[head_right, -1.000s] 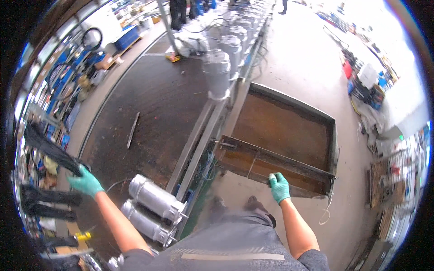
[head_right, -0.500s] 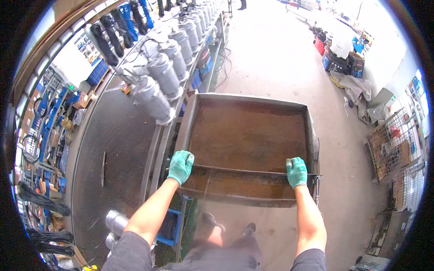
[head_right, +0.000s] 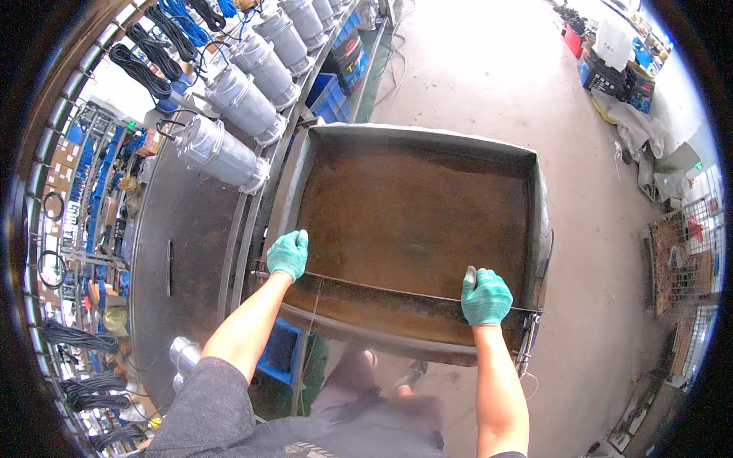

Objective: The person submerses a metal pump housing into a tank of water using their hands, lifts it out, and then carries a coiled black cable to a row of pumps on a long table.

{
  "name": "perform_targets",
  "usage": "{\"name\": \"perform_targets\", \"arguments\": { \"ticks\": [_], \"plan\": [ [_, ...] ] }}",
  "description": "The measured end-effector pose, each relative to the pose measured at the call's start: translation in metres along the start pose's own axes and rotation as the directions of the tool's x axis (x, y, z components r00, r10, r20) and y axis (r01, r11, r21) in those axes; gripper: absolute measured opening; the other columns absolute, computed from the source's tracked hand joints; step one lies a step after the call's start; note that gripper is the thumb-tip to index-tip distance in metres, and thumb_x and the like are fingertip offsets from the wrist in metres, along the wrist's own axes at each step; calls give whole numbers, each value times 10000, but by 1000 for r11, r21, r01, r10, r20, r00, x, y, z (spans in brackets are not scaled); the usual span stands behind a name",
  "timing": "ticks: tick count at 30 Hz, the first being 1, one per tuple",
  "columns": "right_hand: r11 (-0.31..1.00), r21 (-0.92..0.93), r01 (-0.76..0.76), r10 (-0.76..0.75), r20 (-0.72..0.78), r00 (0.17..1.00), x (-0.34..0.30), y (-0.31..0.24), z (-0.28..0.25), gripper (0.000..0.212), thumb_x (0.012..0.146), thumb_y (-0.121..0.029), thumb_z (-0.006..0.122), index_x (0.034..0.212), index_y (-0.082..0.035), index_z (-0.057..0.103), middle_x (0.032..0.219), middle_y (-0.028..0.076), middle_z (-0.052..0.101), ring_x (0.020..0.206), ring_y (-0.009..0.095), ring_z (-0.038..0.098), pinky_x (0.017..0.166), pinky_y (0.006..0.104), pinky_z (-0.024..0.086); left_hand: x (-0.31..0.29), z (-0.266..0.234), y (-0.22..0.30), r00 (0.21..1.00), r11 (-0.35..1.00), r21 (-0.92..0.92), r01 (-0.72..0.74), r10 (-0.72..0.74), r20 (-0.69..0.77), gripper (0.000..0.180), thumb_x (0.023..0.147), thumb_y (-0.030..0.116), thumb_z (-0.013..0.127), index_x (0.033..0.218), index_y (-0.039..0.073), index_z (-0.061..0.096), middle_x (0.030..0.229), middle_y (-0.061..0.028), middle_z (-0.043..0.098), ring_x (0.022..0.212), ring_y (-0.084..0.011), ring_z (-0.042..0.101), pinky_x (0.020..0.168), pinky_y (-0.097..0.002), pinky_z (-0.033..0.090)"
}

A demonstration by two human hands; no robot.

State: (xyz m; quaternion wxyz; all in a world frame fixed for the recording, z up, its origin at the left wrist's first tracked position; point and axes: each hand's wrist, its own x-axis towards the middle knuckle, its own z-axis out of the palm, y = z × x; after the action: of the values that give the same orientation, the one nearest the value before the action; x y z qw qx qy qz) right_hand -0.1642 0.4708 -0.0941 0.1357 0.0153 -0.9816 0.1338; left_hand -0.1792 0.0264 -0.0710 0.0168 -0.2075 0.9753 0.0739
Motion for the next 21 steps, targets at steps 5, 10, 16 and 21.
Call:
{"name": "perform_targets", "arguments": {
  "ticks": [5, 10, 16, 21],
  "plan": [
    [1000, -8, 15, -16, -60, 998, 37, -2, 11, 440, 1044, -378, 530, 692, -117, 571, 687, 135, 612, 647, 347, 636, 581, 463, 499, 29, -2, 11, 1000, 999, -26, 19, -19, -21, 454, 1051, 470, 440, 982, 118, 718, 1016, -185, 736, 989, -418, 684, 870, -547, 530],
    [999, -37, 15, -18, -64, 998, 74, 1, 25, 433, 1051, -374, 511, 712, -115, 590, 701, 141, 628, 659, 350, 648, 595, 466, 510, 66, -6, 28, 998, 999, -29, 45, -43, 44, 495, 1051, 499, 420, 976, 115, 724, 1022, -191, 738, 1001, -418, 684, 874, -539, 531],
    [999, -40, 16, -19, -73, 997, 126, 23, 45, 383, 1044, -373, 520, 792, -120, 658, 737, 151, 659, 689, 356, 674, 626, 458, 539, 98, -14, 61, 970, 994, 51, 99, -108, 218, 566, 1040, 554, 387, 1065, 129, 760, 1074, -178, 755, 1056, -388, 705, 924, -511, 542],
    [996, -92, -16, 25, 93, 995, 172, 47, 40, 478, 1068, -438, 437, 849, -112, 709, 842, 193, 717, 772, 410, 698, 671, 516, 540, 94, -10, 87, 983, 996, -13, 91, -88, 159, 508, 1024, 520, 461, 952, 114, 757, 997, -197, 749, 977, -406, 709, 863, -515, 550]
  ]
}}
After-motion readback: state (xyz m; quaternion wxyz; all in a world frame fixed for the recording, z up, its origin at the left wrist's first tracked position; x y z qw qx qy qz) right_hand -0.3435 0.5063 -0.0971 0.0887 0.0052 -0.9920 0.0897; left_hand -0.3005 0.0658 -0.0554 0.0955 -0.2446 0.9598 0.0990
